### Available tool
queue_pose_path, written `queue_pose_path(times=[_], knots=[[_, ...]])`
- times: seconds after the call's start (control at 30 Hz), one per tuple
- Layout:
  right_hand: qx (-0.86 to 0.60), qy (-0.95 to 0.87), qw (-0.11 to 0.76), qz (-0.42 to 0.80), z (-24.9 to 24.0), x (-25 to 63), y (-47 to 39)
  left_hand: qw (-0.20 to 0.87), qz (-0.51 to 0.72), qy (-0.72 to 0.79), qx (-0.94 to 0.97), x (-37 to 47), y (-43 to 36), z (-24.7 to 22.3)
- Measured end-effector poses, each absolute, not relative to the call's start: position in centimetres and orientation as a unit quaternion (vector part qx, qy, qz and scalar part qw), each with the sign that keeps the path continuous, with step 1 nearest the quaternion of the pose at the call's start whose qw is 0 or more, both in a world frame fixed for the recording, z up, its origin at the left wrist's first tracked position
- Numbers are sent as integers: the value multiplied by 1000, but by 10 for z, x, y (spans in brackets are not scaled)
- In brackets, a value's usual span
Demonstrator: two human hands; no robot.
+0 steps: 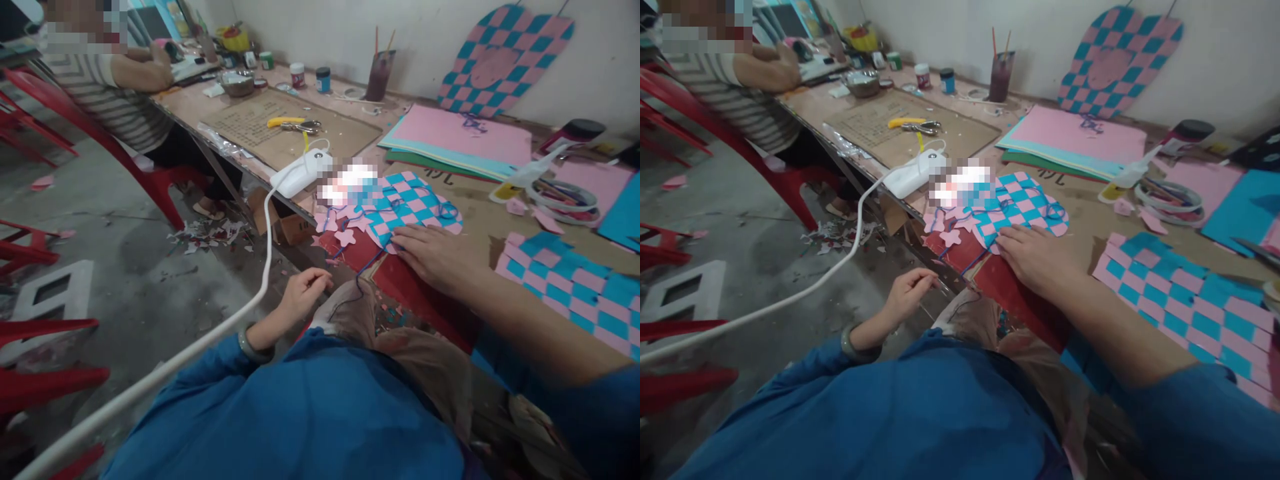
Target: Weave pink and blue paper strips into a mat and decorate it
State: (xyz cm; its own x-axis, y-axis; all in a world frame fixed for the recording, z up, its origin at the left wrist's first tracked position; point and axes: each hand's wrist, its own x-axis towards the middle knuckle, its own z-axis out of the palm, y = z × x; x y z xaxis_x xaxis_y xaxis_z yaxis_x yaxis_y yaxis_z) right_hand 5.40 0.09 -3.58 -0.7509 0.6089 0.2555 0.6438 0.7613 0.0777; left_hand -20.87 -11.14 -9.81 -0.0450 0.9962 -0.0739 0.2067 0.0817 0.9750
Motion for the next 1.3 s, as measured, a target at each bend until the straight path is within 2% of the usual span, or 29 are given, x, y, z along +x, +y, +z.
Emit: queue_pose_path(times=[0.33,0.5,0.73,0.9,1.07,1.3], knots=[[-362,-923,92,-88,-38,57,17,634,392,492,449,-186,-73,-153],[-384,-916,79,-78,-37,57,29,700,372,444,417,-174,-68,-163],[-397,-908,127,-35,-28,49,26,727,321,431,427,-184,-85,-138],[-417,-895,160,-22,-7,36,-7,723,320,438,427,-192,-109,-120],[-410,-891,155,117,8,23,-50,720,344,432,421,-193,-128,-104],[-450,-848,131,247,-7,14,-84,757,367,373,391,-192,-136,-73]])
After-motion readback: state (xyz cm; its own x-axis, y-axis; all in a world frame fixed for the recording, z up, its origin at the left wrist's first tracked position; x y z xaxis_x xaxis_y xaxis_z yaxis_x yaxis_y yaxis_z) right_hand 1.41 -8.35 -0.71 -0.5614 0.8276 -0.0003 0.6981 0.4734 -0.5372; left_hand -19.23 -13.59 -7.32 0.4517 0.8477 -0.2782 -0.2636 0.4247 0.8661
